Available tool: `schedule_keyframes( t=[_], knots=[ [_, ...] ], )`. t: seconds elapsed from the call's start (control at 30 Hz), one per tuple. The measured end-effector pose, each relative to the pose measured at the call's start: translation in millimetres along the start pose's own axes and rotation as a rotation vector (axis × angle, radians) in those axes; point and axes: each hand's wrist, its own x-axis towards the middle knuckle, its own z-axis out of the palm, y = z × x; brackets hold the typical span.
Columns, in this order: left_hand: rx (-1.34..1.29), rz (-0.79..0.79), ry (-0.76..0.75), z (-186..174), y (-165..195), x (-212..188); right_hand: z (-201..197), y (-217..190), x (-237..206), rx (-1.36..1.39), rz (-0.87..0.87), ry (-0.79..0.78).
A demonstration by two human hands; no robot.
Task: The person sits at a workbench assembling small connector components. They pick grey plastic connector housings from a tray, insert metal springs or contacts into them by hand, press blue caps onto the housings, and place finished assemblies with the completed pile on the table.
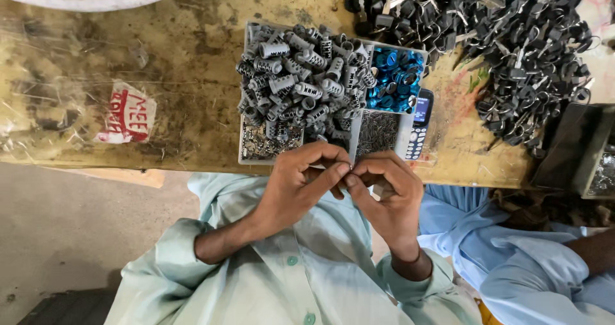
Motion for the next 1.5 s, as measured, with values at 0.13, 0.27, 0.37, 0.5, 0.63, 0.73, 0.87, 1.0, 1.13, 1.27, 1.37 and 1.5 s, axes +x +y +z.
schedule_keyframes(
  t=[0.13, 0.27, 0.37, 0.5, 0.63, 0.73, 0.87, 1.0, 1.13, 1.27, 1.37, 1.5],
  knots=[
    [0.045, 0.028, -0.05, -4.3, 3.1, -5.8, -5.9, -2.7, -3.0, 0.111, 0.039, -0.036],
    [0.033, 0.072, -0.043, -2.8, 1.5, -9.9, -7.9, -3.8, -2.8, 0.181, 0.036, -0.074],
    [-0.011, 0.054, -0.031, -2.5, -1.1, -11.5, -4.6, -2.2, -3.9, 0.271, 0.071, -0.079],
    [-0.038, 0.036, -0.028, -4.1, -2.1, -12.8, -3.4, -1.1, -6.0, 0.292, 0.073, -0.072],
    [0.093, 0.144, 0.0, -3.2, -0.8, -14.7, -1.5, -3.7, -7.5, 0.244, 0.033, -0.044],
    [0.222, 0.276, 0.047, -1.0, -0.7, -15.6, 1.2, -8.4, -7.8, 0.184, 0.006, -0.02],
    [0.201, 0.296, 0.055, 0.9, -1.2, -16.1, 2.5, -14.4, -6.7, 0.093, -0.038, 0.006],
    [0.236, 0.326, 0.074, 2.2, -0.6, -15.2, 2.6, -15.3, -6.3, -0.061, -0.095, 0.033],
    [0.242, 0.294, 0.061, 0.9, 2.8, -15.1, 7.3, -10.5, -9.9, -0.271, -0.123, 0.136],
    [0.147, 0.089, 0.004, -7.5, 8.3, -15.3, 7.7, -2.9, -11.6, -0.364, -0.396, 0.075],
    [0.132, -0.011, -0.055, -12.9, 10.5, -14.4, 0.6, 2.1, -11.8, -0.343, -0.393, -0.004],
    [0.102, -0.097, -0.136, -18.0, 13.6, -15.6, -9.3, 8.5, -12.5, -0.045, -0.19, -0.136]
  ],
)
